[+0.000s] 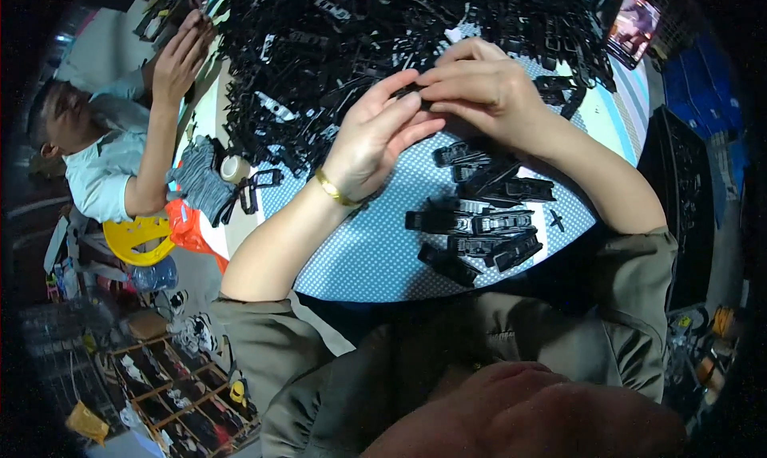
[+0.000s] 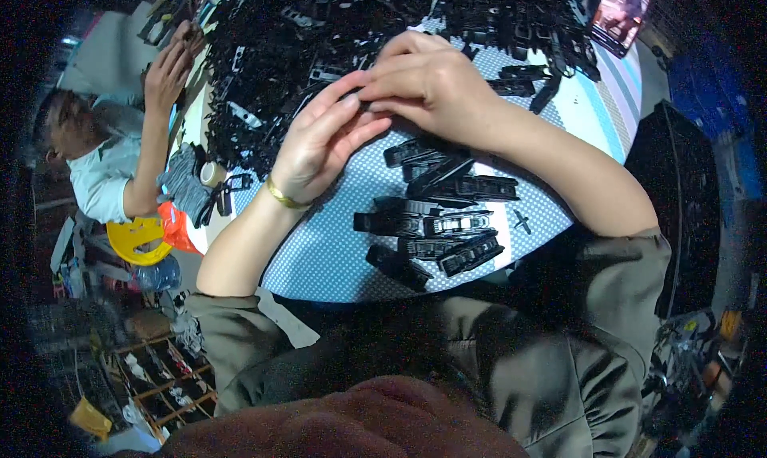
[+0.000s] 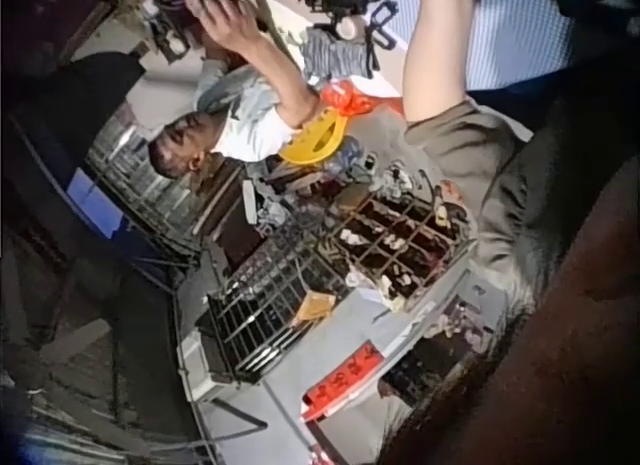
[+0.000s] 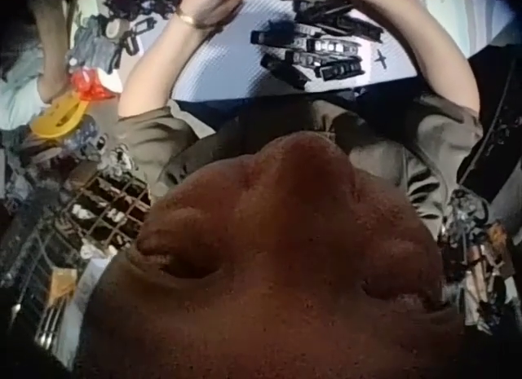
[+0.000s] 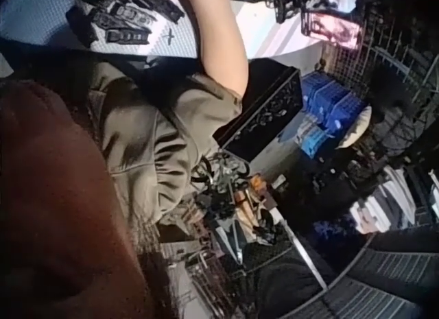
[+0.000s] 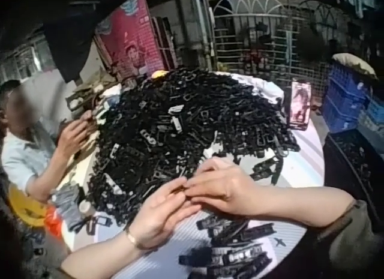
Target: Inspecting and sorting small black plastic components on a workbench in a factory setting.
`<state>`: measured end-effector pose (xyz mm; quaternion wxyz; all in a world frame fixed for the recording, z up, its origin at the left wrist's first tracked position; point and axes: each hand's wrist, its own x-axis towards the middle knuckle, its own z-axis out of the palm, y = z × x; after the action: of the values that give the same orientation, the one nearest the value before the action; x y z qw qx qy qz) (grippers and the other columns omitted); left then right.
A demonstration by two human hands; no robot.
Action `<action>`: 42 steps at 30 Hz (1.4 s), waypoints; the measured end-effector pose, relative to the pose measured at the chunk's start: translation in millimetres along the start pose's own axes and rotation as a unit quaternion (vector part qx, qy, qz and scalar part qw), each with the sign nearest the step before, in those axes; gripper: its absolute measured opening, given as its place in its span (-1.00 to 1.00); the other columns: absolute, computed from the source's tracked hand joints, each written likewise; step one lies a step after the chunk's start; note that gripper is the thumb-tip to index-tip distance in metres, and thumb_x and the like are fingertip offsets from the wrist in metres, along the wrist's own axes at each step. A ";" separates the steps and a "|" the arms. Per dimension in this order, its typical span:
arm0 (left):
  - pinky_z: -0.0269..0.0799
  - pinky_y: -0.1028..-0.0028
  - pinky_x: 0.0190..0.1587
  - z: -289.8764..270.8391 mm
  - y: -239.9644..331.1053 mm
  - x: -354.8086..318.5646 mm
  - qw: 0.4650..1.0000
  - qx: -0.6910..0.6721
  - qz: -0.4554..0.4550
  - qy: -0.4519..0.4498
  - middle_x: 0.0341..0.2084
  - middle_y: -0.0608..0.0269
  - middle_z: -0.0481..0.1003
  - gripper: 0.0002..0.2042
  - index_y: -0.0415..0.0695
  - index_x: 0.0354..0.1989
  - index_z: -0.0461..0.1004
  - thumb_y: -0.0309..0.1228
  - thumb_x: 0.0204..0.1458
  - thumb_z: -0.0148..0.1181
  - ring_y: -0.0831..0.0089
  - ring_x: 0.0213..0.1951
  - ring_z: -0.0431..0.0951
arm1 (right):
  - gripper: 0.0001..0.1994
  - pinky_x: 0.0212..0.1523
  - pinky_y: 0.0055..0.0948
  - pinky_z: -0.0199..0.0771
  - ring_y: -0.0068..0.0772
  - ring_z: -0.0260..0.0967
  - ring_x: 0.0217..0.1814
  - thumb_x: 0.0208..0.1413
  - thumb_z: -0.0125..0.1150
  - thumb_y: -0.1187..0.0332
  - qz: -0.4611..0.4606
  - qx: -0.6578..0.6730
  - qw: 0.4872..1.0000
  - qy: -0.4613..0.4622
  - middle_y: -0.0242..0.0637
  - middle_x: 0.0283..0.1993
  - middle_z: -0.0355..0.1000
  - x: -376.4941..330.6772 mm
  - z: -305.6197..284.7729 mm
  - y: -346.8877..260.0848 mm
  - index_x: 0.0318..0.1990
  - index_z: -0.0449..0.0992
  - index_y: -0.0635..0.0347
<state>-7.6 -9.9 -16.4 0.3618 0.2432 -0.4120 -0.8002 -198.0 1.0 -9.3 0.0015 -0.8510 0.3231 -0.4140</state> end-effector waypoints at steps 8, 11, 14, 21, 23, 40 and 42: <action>0.40 0.44 -0.06 4.0 6.5 0.1 0.999 -0.011 0.008 -0.030 -0.13 0.07 0.34 -0.62 -0.26 0.09 0.07 -0.50 0.09 -0.12 0.36 -0.16 0.44 | -0.75 -0.03 -0.25 0.20 -0.23 0.28 0.00 -0.17 0.23 0.37 -0.092 -0.020 0.995 0.017 -0.32 -0.11 0.42 -1.6 -1.4 2.8 -0.24 0.52 0.10; 0.41 0.46 -0.09 4.5 2.9 -1.0 0.999 0.044 0.012 -0.025 -0.17 0.05 0.37 -0.63 -0.27 0.09 0.07 -0.49 0.09 -0.12 0.35 -0.14 0.45 | -0.74 -0.06 -0.43 0.28 -0.35 0.31 -0.06 -0.09 0.14 0.36 0.060 0.122 0.989 0.056 -0.22 -0.07 0.38 5.1 -13.4 11.1 -0.19 0.49 0.16; 0.41 0.50 -0.10 3.4 -6.9 0.0 0.990 0.138 0.032 -0.018 -0.21 0.08 0.40 -0.61 -0.28 0.09 0.06 -0.51 0.07 -0.10 0.43 -0.16 0.45 | -0.77 -0.12 -0.56 0.33 -0.53 0.37 -0.18 0.02 0.06 0.35 0.187 0.234 0.932 0.205 -0.28 -0.14 0.41 9.7 -44.7 40.1 -0.17 0.48 0.20; 0.36 0.58 -0.11 1.7 -11.0 3.0 0.981 0.176 0.008 -0.074 -0.23 0.16 0.41 -0.60 -0.29 0.08 0.08 -0.49 0.06 -0.06 0.54 -0.18 0.43 | -0.82 -0.15 -0.49 0.42 -0.45 0.41 -0.23 -0.04 0.08 0.51 0.263 -0.023 0.956 -0.125 -0.25 -0.27 0.44 -5.0 -68.1 75.6 -0.23 0.48 0.24; 0.34 0.59 -0.10 1.4 -9.2 1.5 0.980 0.183 -0.019 -0.080 -0.26 0.16 0.42 -0.60 -0.30 0.07 0.10 -0.48 0.05 -0.05 0.54 -0.20 0.44 | -0.81 -0.21 -0.47 0.43 -0.40 0.40 -0.25 -0.12 0.12 0.55 0.150 -0.058 0.965 -0.208 -0.24 -0.32 0.42 -9.7 -68.3 74.9 -0.28 0.46 0.28; 0.36 0.59 -0.10 4.4 -7.8 -3.3 0.980 0.185 -0.029 -0.066 -0.24 0.11 0.41 -0.63 -0.34 0.03 0.12 -0.47 0.06 -0.06 0.50 -0.19 0.45 | -0.84 -0.07 -0.36 0.30 -0.23 0.22 -0.01 -0.28 0.19 0.50 -0.032 -0.156 0.967 -0.197 -0.22 -0.05 0.28 -2.0 -24.9 20.0 -0.42 0.49 0.19; 0.38 0.58 -0.11 6.0 -8.5 -2.0 0.981 0.183 -0.026 -0.064 -0.24 0.09 0.40 -0.64 -0.35 0.03 0.13 -0.47 0.07 -0.07 0.48 -0.19 0.46 | -0.89 -0.09 -0.37 0.29 -0.26 0.21 0.00 -0.20 0.17 0.46 -0.037 -0.174 0.965 -0.193 -0.22 -0.03 0.28 -3.8 -23.5 27.6 -0.44 0.47 0.20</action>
<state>-13.7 -2.1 -20.1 0.2629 0.2642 -0.5671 -0.7345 -231.4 -12.6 -3.9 -0.1000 -0.9132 0.3521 -0.1793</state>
